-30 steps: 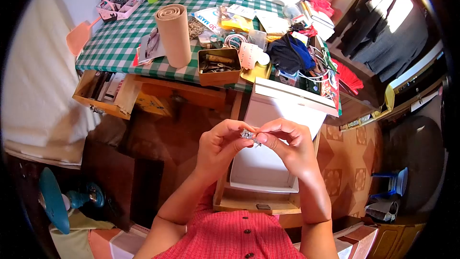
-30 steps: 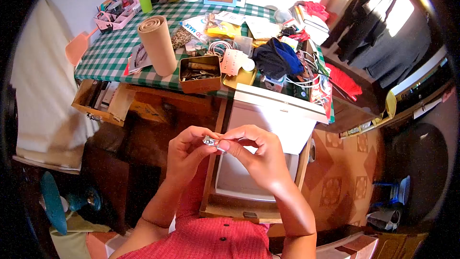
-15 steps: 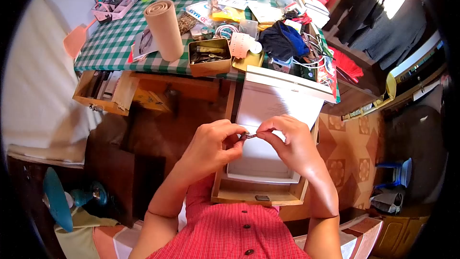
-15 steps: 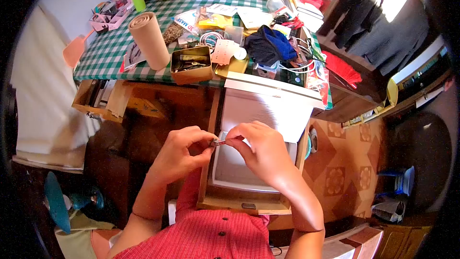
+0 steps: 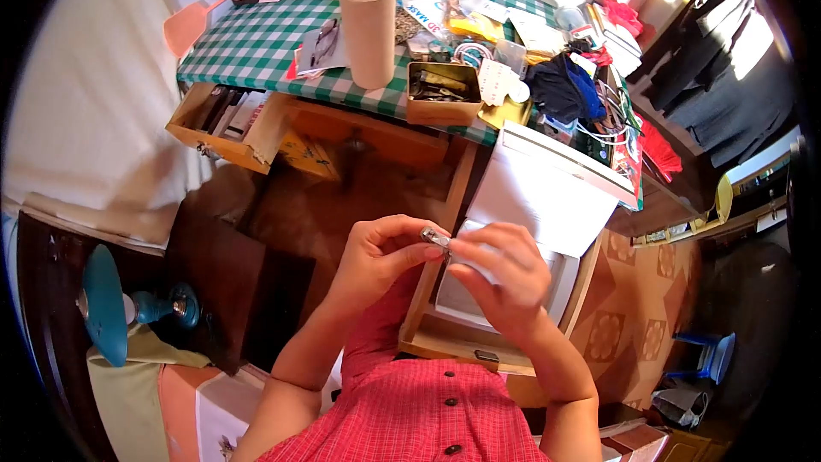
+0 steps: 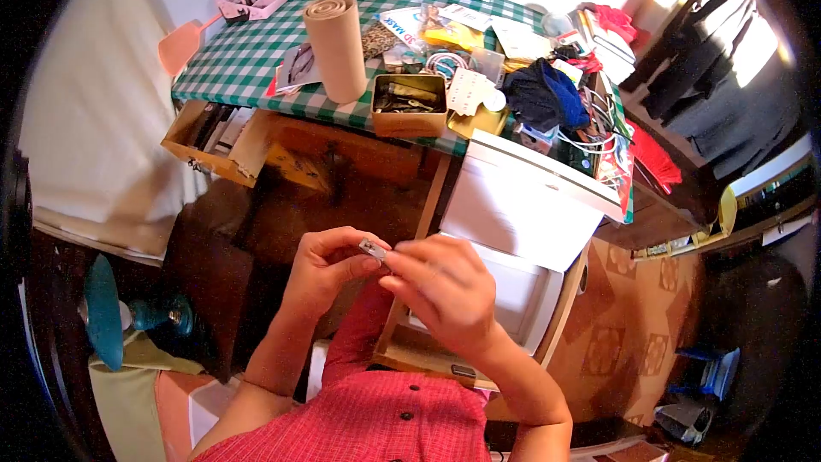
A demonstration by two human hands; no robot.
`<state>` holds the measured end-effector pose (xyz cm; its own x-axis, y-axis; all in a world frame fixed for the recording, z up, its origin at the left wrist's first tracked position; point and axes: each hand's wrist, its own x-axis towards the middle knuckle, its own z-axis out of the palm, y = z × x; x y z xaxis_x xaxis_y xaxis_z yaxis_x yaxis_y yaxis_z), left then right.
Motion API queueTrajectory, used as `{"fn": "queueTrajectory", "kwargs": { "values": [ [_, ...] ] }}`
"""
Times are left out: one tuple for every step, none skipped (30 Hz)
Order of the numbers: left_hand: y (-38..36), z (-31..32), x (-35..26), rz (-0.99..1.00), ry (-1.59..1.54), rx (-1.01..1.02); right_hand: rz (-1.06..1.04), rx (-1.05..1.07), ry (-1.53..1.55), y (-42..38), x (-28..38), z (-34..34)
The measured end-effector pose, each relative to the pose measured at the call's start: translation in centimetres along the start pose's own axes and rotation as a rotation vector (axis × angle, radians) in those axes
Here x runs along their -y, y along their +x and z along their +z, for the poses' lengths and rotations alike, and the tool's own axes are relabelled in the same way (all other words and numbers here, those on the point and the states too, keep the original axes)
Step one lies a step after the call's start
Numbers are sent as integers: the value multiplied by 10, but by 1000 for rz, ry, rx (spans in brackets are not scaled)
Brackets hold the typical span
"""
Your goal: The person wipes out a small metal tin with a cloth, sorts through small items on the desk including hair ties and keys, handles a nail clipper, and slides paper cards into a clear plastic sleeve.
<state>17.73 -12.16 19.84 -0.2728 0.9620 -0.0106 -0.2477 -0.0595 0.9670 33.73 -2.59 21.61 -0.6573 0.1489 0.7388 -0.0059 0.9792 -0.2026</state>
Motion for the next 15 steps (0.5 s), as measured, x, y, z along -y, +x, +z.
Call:
{"fn": "queueTrajectory", "kwargs": {
  "values": [
    [-3, 0, 1, 104, 54, -53, 390, -102, 323, 1, 10, 8],
    [-4, 0, 3, 104, 54, -60, 782, -200, 643, 1, 17, 13],
    [-5, 0, 4, 222, 114, -100, 954, -100, 974, -5, 14, 13],
    [-6, -1, 5, 339, 174, -138, 953, -95, 979, -7, 13, 17],
    [-8, -4, 6, 338, 176, -143, 1079, -34, 1155, -9, 13, 21],
    [-10, -7, 7, 368, 263, -154, 1204, 33, 1331, -11, 12, 25],
    [-12, -10, 7, 394, 351, -165, 1211, 39, 1375, -14, 11, 28],
    [-14, -12, 9, 390, 352, -169, 1214, 43, 1378, -14, 12, 31],
    [-15, -13, 10, 387, 359, -180, 1254, 6, 1524, -14, 12, 33],
    [-16, -14, 11, 385, 365, -193, 1291, -31, 1669, -14, 12, 35],
    [-17, -11, 9, 384, 364, -198, 1293, -25, 1670, -12, 12, 36],
    [-19, -7, 3, 286, 215, -214, 1292, -55, 1665, -10, 13, 35],
    [-20, -5, 0, 191, 66, -230, 1290, -83, 1660, -7, 13, 34],
    [-22, -7, 1, 190, 64, -240, 1232, -86, 1632, -7, 11, 32],
    [-23, -10, 3, 131, -49, -240, 1203, -70, 1501, -5, 10, 29]
  ]
}}
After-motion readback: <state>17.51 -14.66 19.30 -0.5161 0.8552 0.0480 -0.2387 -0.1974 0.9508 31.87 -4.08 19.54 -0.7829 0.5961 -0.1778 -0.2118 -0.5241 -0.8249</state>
